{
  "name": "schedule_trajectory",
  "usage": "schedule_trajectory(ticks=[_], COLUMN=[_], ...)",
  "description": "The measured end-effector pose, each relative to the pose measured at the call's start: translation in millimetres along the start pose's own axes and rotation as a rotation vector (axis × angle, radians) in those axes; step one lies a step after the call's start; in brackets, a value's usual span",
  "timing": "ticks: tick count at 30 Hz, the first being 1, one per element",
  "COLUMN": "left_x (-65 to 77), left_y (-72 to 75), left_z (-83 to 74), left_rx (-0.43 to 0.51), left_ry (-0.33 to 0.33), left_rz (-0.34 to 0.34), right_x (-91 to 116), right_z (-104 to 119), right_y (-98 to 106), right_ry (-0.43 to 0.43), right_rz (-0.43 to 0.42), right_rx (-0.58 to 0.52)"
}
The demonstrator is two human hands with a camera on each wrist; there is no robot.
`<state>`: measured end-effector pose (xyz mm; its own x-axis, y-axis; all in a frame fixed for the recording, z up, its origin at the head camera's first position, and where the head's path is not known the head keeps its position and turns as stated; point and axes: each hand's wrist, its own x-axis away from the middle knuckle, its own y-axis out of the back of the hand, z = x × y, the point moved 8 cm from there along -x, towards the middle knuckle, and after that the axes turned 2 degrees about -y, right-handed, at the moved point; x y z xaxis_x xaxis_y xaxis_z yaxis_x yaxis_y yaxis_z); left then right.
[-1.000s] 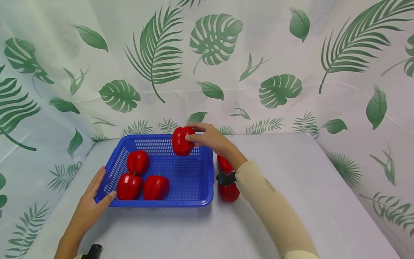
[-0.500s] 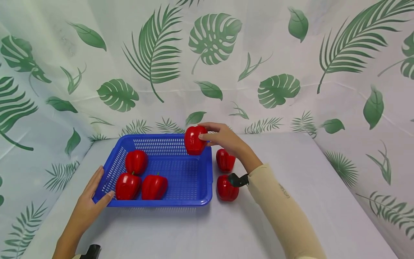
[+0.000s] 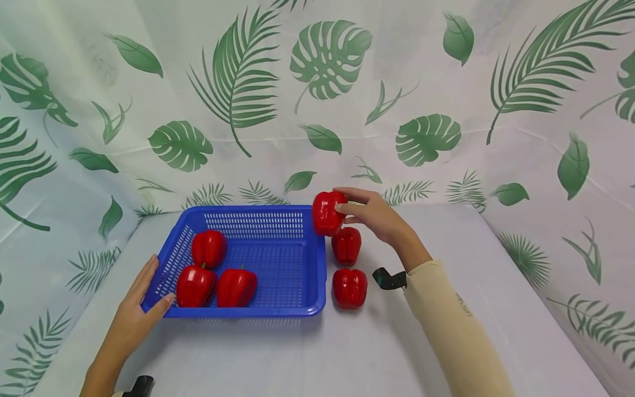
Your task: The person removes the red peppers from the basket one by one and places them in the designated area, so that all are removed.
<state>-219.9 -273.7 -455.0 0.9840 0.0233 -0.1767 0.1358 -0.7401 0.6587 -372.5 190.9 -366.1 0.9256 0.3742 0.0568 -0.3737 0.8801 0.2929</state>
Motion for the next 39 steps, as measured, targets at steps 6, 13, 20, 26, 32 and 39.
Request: schedule_trajectory(ticks=[6, 13, 20, 26, 32, 39], left_x=[0.3, -0.1, -0.3, -0.3, 0.2, 0.2], left_y=[0.3, 0.6, 0.0, -0.5, -0.9, -1.3], left_z=[0.7, -0.6, 1.6, 2.1, 2.4, 1.1], left_rx=[0.004, 0.007, 0.001, -0.001, -0.004, -0.009], left_ry=[0.004, -0.008, 0.017, 0.033, 0.037, 0.031], left_rz=[-0.001, -0.005, 0.004, 0.01, 0.006, -0.002], right_x=[9, 22, 36, 44, 48, 49], right_z=[-15, -30, -44, -61, -80, -105], right_y=[16, 37, 56, 69, 75, 78], right_ry=[-0.012, -0.035, -0.066, -0.102, -0.14, -0.177], right_rz=[-0.023, -0.066, -0.116, -0.145, -0.14, -0.125], right_rx=[-0.037, -0.056, -0.028, -0.007, -0.011, -0.029])
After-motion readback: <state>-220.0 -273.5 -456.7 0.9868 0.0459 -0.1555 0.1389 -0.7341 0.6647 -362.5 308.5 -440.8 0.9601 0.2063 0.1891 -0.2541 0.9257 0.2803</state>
